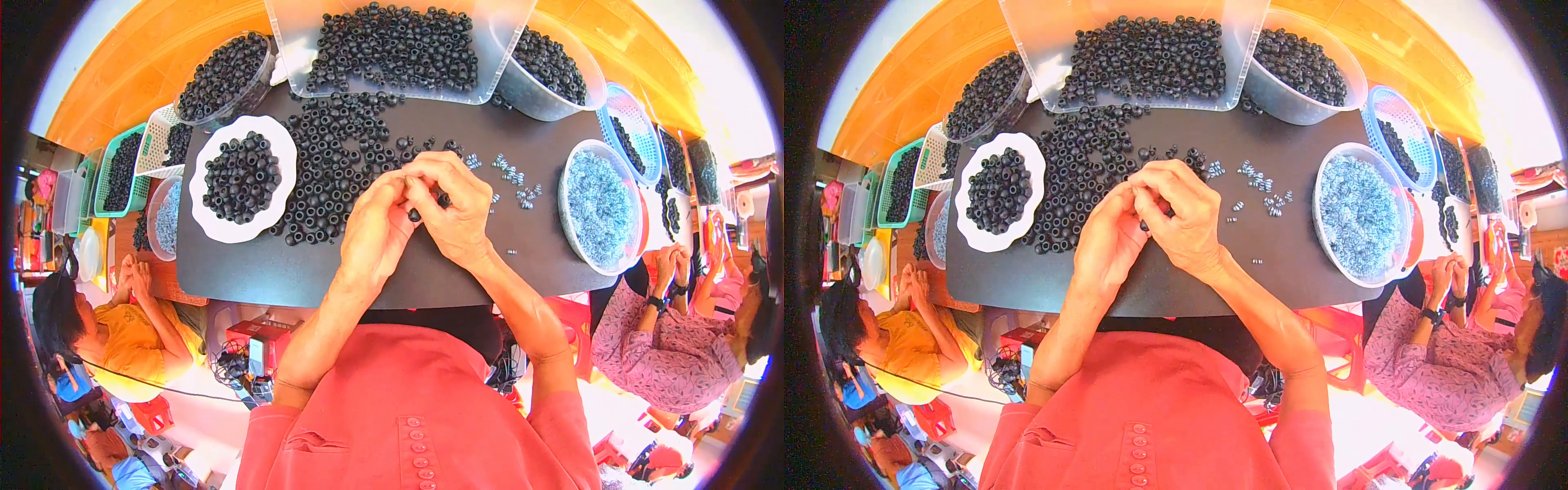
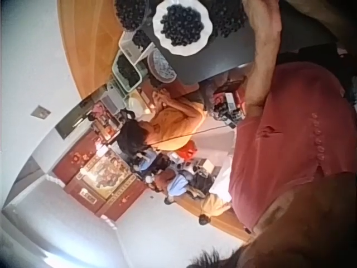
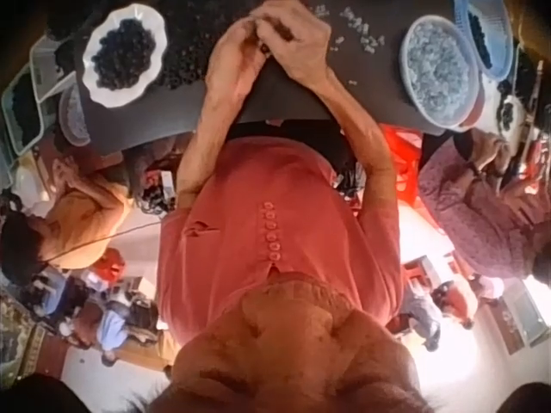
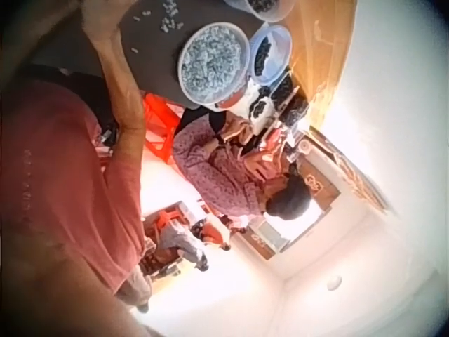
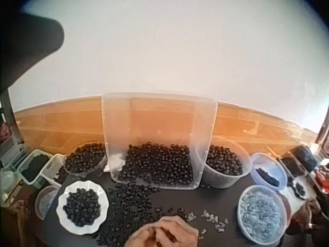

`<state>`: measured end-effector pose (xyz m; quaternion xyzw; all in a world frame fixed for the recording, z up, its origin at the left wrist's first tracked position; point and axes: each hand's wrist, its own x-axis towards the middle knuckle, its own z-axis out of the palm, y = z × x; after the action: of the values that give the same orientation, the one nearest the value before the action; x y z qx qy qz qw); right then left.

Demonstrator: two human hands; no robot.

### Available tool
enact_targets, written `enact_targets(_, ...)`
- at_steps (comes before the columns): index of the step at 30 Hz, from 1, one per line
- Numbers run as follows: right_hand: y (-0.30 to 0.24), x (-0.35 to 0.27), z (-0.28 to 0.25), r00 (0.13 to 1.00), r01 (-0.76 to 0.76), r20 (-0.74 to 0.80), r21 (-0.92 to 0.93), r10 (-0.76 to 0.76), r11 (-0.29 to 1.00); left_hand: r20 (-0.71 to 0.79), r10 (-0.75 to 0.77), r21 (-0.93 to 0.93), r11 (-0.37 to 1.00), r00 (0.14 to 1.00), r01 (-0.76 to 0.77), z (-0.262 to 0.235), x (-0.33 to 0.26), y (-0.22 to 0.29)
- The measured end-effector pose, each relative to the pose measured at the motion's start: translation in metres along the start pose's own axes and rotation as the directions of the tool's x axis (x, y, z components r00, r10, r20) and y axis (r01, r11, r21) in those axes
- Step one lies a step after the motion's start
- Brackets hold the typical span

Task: The person takes springs from a bowl onto the table, then inserts the springs into plastic beads by hand.

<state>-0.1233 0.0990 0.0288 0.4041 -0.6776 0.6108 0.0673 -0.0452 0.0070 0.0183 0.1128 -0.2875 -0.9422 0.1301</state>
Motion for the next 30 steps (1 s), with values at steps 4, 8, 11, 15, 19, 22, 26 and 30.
enact_targets(4, 0.002, 0.0, -0.004, 0.99, -0.114, -0.073, 0.103, 0.122, 0.988, 0.013, -0.116, -0.265, 0.957, 0.993, 0.115, -0.006, 0.006, 0.001)
enact_targets(8, 0.005, 0.002, -0.011, 0.96, -0.204, -0.114, 0.347, 0.257, 0.915, 0.047, -0.128, -0.252, 0.958, 0.991, 0.136, -0.003, 0.002, 0.005)
enact_targets(11, 0.001, 0.003, -0.011, 0.954, -0.209, -0.118, 0.396, 0.276, 0.894, 0.025, -0.072, -0.099, 0.992, 0.997, 0.074, -0.005, 0.001, 0.007)
enact_targets(15, -0.004, 0.004, -0.013, 0.95, -0.26, -0.045, 0.433, 0.309, 0.863, 0.098, -0.09, -0.074, 0.992, 0.991, 0.098, -0.003, -0.001, 0.01)
enact_targets(19, -0.002, 0.004, -0.016, 0.954, -0.268, -0.015, 0.402, 0.299, 0.875, 0.146, -0.132, -0.085, 0.986, 0.98, 0.145, -0.013, 0.001, 0.008)
enact_targets(22, -0.002, 0.004, -0.017, 0.96, -0.256, 0.001, 0.398, 0.279, 0.881, 0.273, -0.11, -0.116, 0.982, 0.956, 0.146, -0.021, 0.005, 0.006)
enact_targets(26, -0.002, 0.005, -0.016, 0.967, -0.241, 0.012, 0.379, 0.256, 0.893, 0.163, -0.096, -0.074, 0.991, 0.982, 0.109, -0.01, 0.003, 0.011)
enact_targets(30, 0.0, 0.004, -0.014, 0.96, -0.265, 0.021, 0.393, 0.28, 0.88, 0.139, -0.066, -0.002, 0.998, 0.988, 0.067, -0.008, 0.001, 0.011)
